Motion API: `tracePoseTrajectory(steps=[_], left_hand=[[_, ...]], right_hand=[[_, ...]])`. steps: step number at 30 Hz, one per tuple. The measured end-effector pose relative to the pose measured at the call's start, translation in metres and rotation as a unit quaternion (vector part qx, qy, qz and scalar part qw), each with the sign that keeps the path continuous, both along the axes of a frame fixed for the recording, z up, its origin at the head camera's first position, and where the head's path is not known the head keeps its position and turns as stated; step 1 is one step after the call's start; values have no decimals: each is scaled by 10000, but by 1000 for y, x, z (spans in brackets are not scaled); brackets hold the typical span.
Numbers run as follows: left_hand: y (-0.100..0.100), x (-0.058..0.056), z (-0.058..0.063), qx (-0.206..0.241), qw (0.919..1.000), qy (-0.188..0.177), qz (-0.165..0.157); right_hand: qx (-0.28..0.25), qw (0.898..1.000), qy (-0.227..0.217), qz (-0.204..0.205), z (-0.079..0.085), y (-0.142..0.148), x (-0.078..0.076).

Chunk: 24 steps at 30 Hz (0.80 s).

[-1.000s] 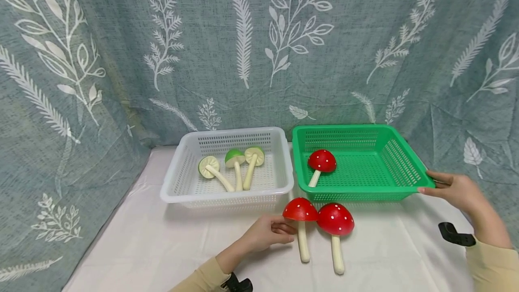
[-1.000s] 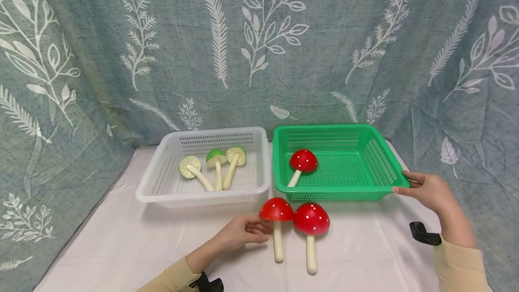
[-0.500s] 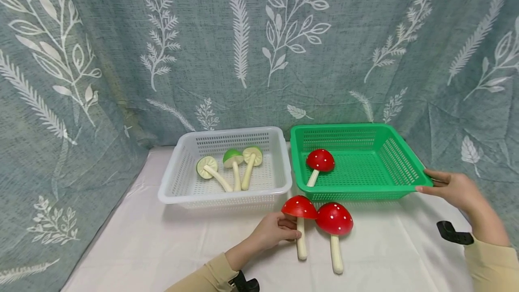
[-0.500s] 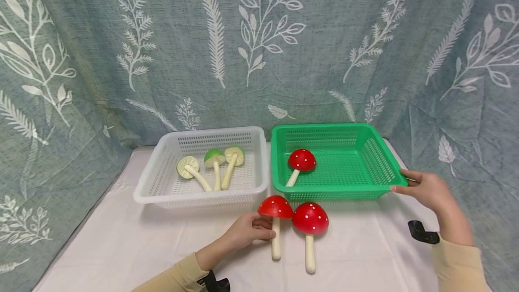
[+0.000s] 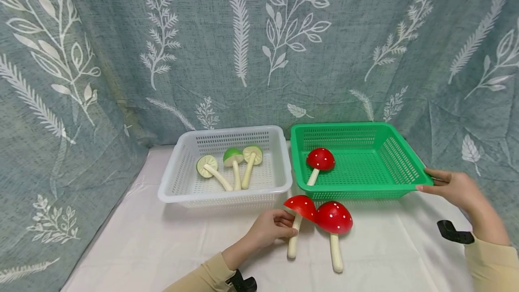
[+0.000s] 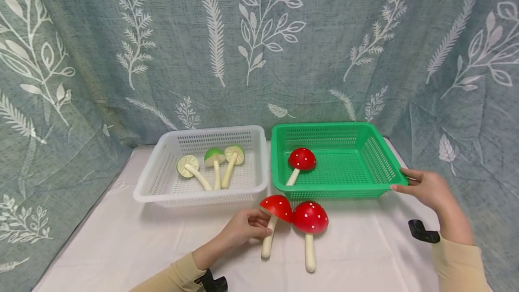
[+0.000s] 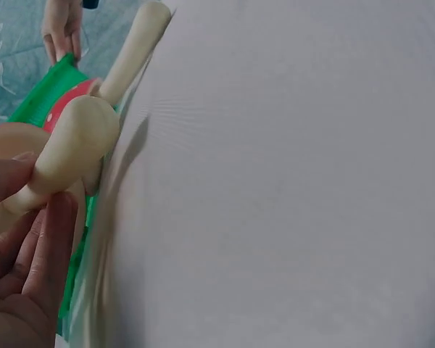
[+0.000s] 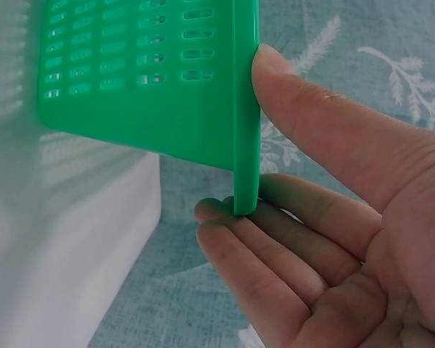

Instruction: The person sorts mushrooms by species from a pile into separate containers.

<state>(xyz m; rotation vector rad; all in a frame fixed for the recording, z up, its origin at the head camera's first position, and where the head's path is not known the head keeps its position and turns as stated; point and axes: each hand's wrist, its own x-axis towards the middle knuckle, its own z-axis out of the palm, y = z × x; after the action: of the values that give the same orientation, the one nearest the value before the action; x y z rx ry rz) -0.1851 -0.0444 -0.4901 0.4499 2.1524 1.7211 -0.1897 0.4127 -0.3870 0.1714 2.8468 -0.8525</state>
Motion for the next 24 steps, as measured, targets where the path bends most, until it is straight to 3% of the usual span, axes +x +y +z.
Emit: tracePoseTrajectory(steps=[13,24], left_hand=[[8,8,29,-133,9977,420,-521],[21,6,63,-102,9924,907,-827]], right_hand=[[-32,9999,-99,0,0,1,0],[-79,9999,-102,-38,1,1,1]])
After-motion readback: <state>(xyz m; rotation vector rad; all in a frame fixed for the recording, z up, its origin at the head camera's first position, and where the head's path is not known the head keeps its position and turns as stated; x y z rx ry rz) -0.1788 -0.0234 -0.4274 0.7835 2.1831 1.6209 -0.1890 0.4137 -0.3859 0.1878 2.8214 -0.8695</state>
